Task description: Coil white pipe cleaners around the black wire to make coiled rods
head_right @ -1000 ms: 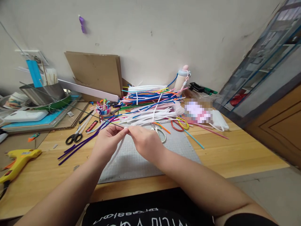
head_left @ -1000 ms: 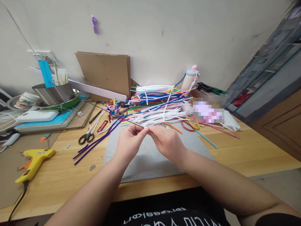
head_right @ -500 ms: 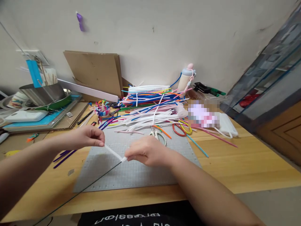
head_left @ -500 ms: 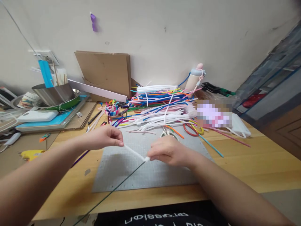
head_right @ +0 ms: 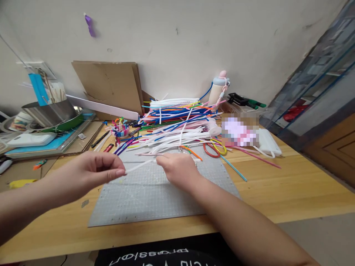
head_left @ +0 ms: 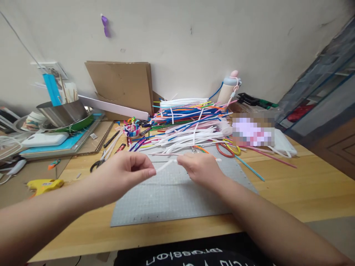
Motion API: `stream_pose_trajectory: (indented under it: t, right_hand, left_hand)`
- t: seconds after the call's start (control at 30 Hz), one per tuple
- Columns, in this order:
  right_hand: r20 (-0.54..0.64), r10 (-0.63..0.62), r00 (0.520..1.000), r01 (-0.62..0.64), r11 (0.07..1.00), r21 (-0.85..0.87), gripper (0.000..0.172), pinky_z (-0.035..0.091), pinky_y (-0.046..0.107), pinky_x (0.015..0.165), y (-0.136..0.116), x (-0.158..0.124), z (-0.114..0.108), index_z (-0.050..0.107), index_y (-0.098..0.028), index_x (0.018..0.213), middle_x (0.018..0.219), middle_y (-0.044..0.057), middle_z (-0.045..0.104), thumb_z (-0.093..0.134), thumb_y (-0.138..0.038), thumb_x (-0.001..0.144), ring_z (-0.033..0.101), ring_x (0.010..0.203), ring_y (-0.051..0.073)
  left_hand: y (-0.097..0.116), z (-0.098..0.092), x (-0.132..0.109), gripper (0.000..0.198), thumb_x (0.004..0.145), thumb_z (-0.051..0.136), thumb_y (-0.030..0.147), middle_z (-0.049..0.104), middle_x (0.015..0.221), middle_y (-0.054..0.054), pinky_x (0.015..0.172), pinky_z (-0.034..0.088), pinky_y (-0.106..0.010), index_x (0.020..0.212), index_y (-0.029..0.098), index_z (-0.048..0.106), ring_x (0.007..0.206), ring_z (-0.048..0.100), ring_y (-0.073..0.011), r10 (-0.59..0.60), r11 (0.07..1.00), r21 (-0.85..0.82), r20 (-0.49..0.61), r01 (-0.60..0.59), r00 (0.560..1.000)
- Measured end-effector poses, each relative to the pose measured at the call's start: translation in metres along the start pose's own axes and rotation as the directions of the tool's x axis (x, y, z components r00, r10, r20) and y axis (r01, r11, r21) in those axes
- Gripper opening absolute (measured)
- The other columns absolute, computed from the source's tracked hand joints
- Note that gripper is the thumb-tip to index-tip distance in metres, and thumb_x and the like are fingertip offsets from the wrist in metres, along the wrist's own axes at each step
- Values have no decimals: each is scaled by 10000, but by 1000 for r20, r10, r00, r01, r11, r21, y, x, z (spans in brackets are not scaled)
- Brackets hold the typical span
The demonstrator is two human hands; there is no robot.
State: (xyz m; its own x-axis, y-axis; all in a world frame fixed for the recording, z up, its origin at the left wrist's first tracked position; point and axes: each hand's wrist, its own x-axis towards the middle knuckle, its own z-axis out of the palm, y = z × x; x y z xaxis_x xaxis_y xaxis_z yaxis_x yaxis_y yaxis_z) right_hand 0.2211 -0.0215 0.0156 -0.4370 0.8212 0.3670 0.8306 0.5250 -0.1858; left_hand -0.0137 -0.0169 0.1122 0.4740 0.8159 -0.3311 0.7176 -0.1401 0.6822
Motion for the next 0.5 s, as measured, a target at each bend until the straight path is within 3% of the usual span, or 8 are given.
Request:
stream_pose_trajectory:
  t: [0.13, 0.23, 0.37, 0.5]
  right_hand:
    - [-88, 203, 975, -158, 917, 366, 198, 326, 237, 619, 4, 3, -2, 623, -226, 920, 829, -2, 650, 431, -277, 915, 556, 748, 137]
    - [-65, 231, 971, -125, 719, 684, 197, 367, 229, 639, 5, 6, -4, 626, -198, 875, 762, -4, 613, 472, -320, 895, 531, 698, 123]
    - [-27, 116, 993, -28, 453, 891, 167, 384, 221, 610, 1, 6, -10, 628, -172, 825, 730, -6, 575, 525, -300, 857, 496, 648, 101]
    - [78, -135, 988, -17, 399, 917, 148, 406, 215, 619, -2, 3, -13, 638, -154, 809, 717, 0, 598, 545, -263, 846, 524, 657, 95]
  left_hand:
    - [-14, 25, -2, 263, 768, 577, 434, 520, 618, 23, 537, 333, -225, 771, 182, 651, 584, 428, -114, -26, 989, -143, 126, 44, 992]
    - [-33, 32, 12, 256, 752, 606, 421, 557, 645, 18, 569, 346, -221, 769, 171, 662, 610, 454, -113, -11, 978, -202, 177, 47, 984]
    - [-56, 23, 42, 299, 720, 629, 456, 532, 600, 31, 520, 305, -213, 726, 158, 647, 545, 419, -98, -22, 985, -167, 106, 40, 994]
    - [-59, 2, 71, 307, 712, 631, 463, 535, 604, 29, 530, 318, -216, 719, 156, 630, 555, 435, -103, 67, 993, -94, 16, -65, 998]
